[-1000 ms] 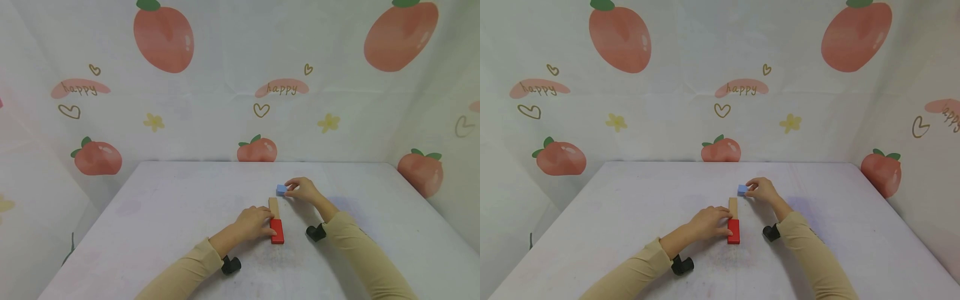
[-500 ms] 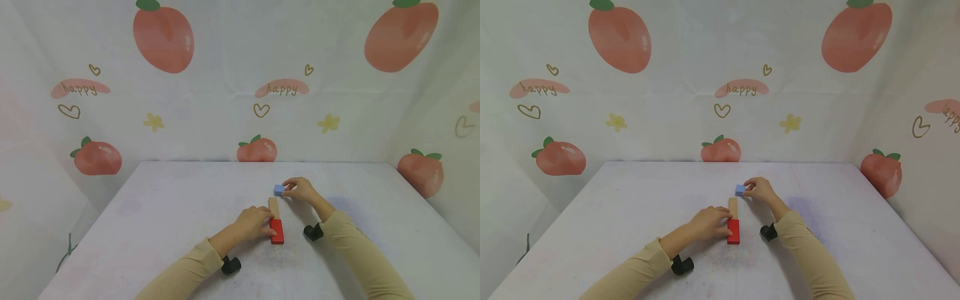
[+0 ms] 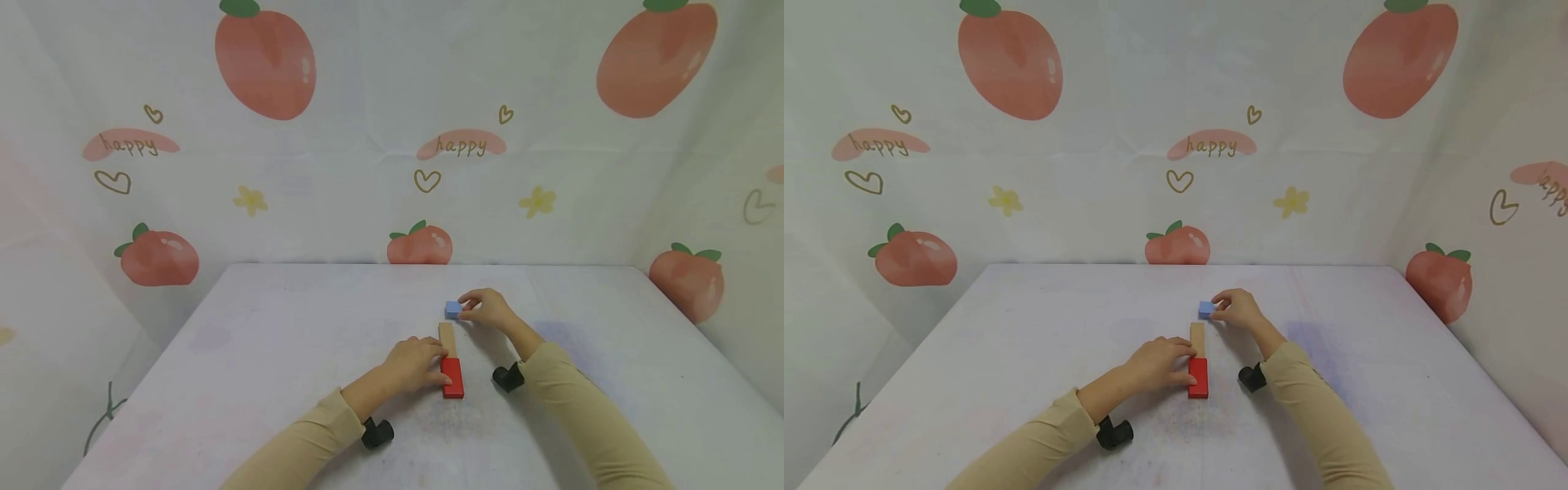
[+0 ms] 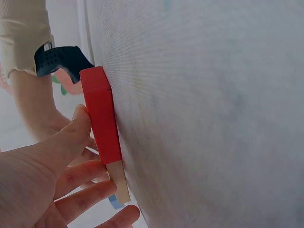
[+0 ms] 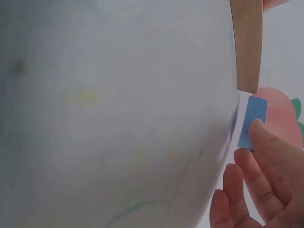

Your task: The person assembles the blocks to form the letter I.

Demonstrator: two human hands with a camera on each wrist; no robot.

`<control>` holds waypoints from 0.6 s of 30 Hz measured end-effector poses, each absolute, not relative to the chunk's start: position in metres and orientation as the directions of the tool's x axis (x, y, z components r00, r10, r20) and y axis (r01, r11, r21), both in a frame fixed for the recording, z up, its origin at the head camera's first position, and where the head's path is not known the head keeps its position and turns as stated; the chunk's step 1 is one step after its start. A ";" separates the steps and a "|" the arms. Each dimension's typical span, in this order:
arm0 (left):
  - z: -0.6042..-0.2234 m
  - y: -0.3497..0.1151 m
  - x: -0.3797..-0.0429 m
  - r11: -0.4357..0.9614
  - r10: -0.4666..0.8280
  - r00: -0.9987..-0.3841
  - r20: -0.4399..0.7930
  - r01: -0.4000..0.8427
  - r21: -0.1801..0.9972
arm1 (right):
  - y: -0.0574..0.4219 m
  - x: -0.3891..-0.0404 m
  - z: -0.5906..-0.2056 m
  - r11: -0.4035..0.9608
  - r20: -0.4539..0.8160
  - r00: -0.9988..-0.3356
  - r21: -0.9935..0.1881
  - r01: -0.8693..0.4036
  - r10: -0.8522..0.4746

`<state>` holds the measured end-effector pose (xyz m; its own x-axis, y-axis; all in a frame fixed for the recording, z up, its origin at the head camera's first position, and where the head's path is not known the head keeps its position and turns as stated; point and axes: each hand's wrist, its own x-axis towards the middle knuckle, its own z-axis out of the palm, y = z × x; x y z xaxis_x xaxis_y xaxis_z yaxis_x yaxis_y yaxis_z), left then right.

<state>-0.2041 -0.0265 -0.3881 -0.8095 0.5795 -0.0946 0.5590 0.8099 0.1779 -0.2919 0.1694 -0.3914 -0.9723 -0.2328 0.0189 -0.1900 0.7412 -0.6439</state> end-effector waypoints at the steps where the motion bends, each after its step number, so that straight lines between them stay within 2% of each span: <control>1: -0.388 -0.027 -0.204 0.809 0.580 -0.809 -0.093 0.560 0.177 | 0.169 -0.292 -0.391 0.740 0.020 -0.972 -0.645 -0.191 -0.234; 18: -0.388 -0.028 -0.203 0.806 0.585 -0.808 -0.078 0.567 0.173 | 0.159 -0.295 -0.391 0.752 0.004 -0.971 -0.633 -0.186 -0.237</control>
<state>-0.2035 -0.0276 -0.3885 -0.8075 0.5847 -0.0782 0.5665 0.8056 0.1733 -0.2955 0.1591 -0.3914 -0.9715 -0.2371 0.0042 -0.1862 0.7517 -0.6327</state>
